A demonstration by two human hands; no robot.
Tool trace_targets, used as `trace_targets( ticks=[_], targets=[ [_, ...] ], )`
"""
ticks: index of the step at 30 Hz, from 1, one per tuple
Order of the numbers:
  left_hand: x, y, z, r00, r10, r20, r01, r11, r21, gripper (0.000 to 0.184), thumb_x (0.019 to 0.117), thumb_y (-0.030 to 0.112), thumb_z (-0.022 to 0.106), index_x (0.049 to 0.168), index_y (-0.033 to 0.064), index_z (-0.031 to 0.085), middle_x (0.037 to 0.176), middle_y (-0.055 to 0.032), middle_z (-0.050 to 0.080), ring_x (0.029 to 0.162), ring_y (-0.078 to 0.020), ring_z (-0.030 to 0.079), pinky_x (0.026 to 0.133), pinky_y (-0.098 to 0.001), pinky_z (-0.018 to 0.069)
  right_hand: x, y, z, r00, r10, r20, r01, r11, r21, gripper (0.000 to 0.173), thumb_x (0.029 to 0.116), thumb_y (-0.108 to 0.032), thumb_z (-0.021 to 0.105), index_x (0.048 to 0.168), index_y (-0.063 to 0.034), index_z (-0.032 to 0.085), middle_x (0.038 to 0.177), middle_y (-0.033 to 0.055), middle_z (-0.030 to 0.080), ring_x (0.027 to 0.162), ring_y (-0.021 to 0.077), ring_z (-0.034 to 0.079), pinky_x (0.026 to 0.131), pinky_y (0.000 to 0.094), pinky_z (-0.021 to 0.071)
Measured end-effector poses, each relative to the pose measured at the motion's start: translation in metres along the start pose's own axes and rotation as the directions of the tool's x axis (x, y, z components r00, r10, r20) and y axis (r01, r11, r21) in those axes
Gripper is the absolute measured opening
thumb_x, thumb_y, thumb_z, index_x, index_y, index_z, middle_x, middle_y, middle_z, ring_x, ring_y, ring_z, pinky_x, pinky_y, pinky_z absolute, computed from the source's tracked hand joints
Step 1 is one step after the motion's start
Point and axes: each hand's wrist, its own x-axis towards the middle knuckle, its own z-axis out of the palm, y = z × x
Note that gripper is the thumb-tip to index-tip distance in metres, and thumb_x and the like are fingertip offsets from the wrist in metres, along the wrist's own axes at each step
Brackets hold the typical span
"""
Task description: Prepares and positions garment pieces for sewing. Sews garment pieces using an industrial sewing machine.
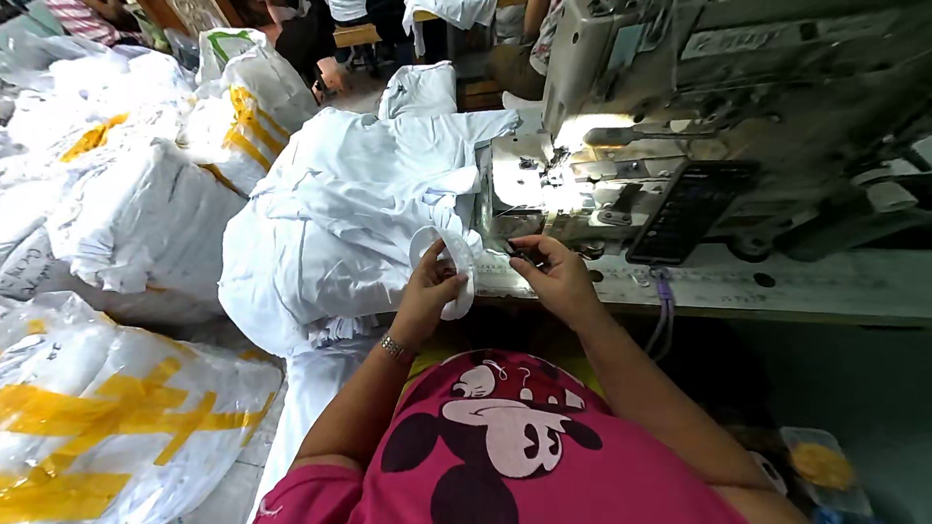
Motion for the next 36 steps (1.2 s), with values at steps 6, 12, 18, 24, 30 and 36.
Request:
trace_targets(
  ticks=[6, 12, 18, 24, 30, 36],
  targets=[
    [0.004, 0.001, 0.032, 0.991, -0.125, -0.047, 0.105, 0.944, -0.313, 0.062, 0.0973, -0.007, 0.056, 0.151, 0.0155, 0.035, 0.101, -0.0075, 0.065, 0.076, -0.0135, 0.066, 0.07, -0.0298, 0.0585, -0.026, -0.007, 0.002, 0.993, 0.101, 0.062, -0.111, 0.977, 0.18, 0.021, 0.0948, -0.016, 0.072, 0.114, -0.0069, 0.068, 0.099, 0.004, 0.069, 0.073, 0.0097, 0.065, 0.064, 0.026, 0.0567],
    [0.01, -0.008, 0.055, 0.994, -0.103, -0.045, 0.079, 0.923, -0.377, 0.063, 0.0941, -0.012, 0.058, 0.147, 0.0143, 0.036, 0.1, -0.0077, 0.064, 0.083, -0.0159, 0.066, 0.08, -0.0343, 0.0586, -0.036, 0.002, 0.001, 0.984, 0.177, 0.027, -0.179, 0.971, 0.16, 0.02, 0.0941, -0.016, 0.073, 0.11, -0.0054, 0.067, 0.095, 0.0053, 0.07, 0.071, 0.01, 0.064, 0.063, 0.0265, 0.0562],
    [0.008, -0.017, 0.058, 0.998, -0.041, -0.053, 0.023, 0.954, -0.3, 0.069, 0.0917, -0.011, 0.061, 0.15, 0.0132, 0.035, 0.103, -0.0089, 0.066, 0.086, -0.0169, 0.067, 0.083, -0.0366, 0.0587, -0.039, 0.003, 0.005, 0.983, 0.183, 0.022, -0.184, 0.967, 0.175, 0.019, 0.095, -0.016, 0.072, 0.11, -0.0053, 0.066, 0.091, 0.0045, 0.069, 0.067, 0.0091, 0.062, 0.061, 0.0249, 0.0546],
    [0.007, -0.021, 0.056, 0.996, -0.018, -0.083, -0.003, 0.972, -0.237, 0.069, 0.0918, -0.01, 0.062, 0.151, 0.0119, 0.034, 0.103, -0.0095, 0.066, 0.086, -0.0175, 0.067, 0.082, -0.0373, 0.0584, -0.037, 0.008, 0.01, 0.964, 0.255, 0.077, -0.266, 0.91, 0.32, 0.008, 0.0988, -0.009, 0.065, 0.104, -0.0036, 0.064, 0.086, 0.0038, 0.068, 0.061, 0.0074, 0.059, 0.057, 0.0227, 0.0523],
    [0.008, -0.028, 0.055, 0.997, 0.022, -0.074, -0.038, 0.974, -0.224, 0.07, 0.0899, -0.011, 0.064, 0.15, 0.0117, 0.037, 0.106, -0.0099, 0.066, 0.087, -0.0167, 0.067, 0.083, -0.0358, 0.0584, -0.038, 0.009, 0.012, 0.969, 0.245, 0.033, -0.244, 0.927, 0.284, 0.017, 0.0947, -0.011, 0.072, 0.109, -0.0041, 0.064, 0.09, 0.0051, 0.069, 0.064, 0.0093, 0.062, 0.058, 0.0244, 0.0546],
    [0.006, -0.031, 0.056, 0.998, 0.039, -0.057, -0.044, 0.994, -0.103, 0.071, 0.0903, -0.007, 0.067, 0.152, 0.011, 0.036, 0.103, -0.0101, 0.068, 0.084, -0.0163, 0.068, 0.081, -0.0343, 0.0589, -0.035, 0.008, 0.013, 0.972, 0.235, 0.031, -0.235, 0.939, 0.253, 0.013, 0.0964, -0.01, 0.07, 0.107, -0.004, 0.065, 0.089, 0.0043, 0.069, 0.062, 0.0078, 0.061, 0.056, 0.0226, 0.0527]
  ],
)
